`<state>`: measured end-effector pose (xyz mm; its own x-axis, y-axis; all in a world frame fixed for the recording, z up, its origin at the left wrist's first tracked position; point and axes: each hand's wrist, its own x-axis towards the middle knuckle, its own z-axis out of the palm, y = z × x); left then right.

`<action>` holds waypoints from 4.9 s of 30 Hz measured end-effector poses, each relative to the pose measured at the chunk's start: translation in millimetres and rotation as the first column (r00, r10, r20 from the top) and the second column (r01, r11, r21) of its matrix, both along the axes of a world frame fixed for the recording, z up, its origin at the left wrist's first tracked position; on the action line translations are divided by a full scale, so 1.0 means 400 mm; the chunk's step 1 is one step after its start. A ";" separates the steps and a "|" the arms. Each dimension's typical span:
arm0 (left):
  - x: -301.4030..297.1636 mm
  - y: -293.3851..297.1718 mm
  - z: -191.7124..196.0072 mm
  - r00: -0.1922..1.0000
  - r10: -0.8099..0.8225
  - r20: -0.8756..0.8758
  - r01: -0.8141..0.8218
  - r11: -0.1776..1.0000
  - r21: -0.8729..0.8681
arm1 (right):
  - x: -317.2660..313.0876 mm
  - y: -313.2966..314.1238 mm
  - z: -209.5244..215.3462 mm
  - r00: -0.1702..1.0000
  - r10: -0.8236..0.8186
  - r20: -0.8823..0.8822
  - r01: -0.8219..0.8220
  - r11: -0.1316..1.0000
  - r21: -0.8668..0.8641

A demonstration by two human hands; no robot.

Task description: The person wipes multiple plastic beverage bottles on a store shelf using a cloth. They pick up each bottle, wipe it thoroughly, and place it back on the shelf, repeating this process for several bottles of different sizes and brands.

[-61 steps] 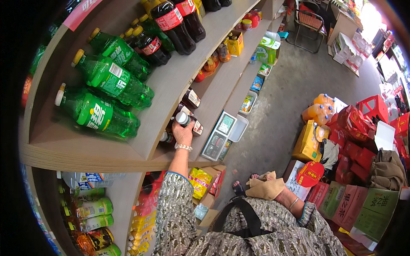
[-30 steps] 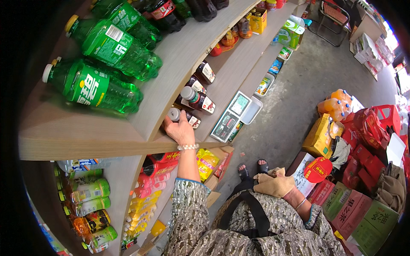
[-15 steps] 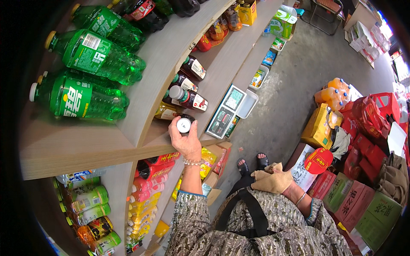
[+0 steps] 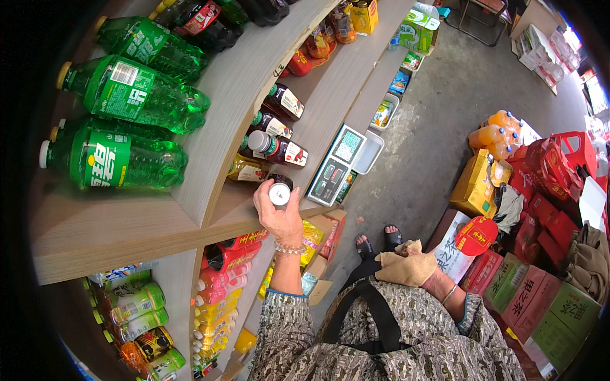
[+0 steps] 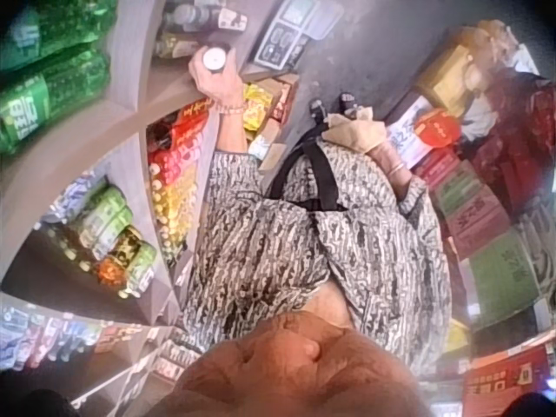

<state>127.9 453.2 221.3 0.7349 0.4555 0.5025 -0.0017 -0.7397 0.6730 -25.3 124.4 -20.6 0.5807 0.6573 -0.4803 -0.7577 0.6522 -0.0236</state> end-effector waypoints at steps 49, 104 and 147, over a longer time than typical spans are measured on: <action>0.234 0.075 0.183 0.832 0.168 -0.529 0.118 0.878 0.464 | 0.083 0.008 0.192 0.999 0.028 -0.024 -0.033 0.964 -0.264; -0.776 0.235 0.373 0.718 0.684 0.133 -0.696 0.701 0.151 | 0.239 0.256 0.726 0.397 0.699 0.596 -0.511 0.707 -0.489; -0.802 0.624 0.400 0.918 0.102 0.384 0.123 0.846 -0.519 | -0.213 1.210 1.353 -0.625 0.234 0.745 0.464 0.879 0.113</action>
<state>-192.8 702.7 381.2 0.5407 0.7233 0.4295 -0.3472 -0.2732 0.8971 -110.6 608.3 520.6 0.2434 0.5137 0.8227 0.7910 0.3857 -0.4749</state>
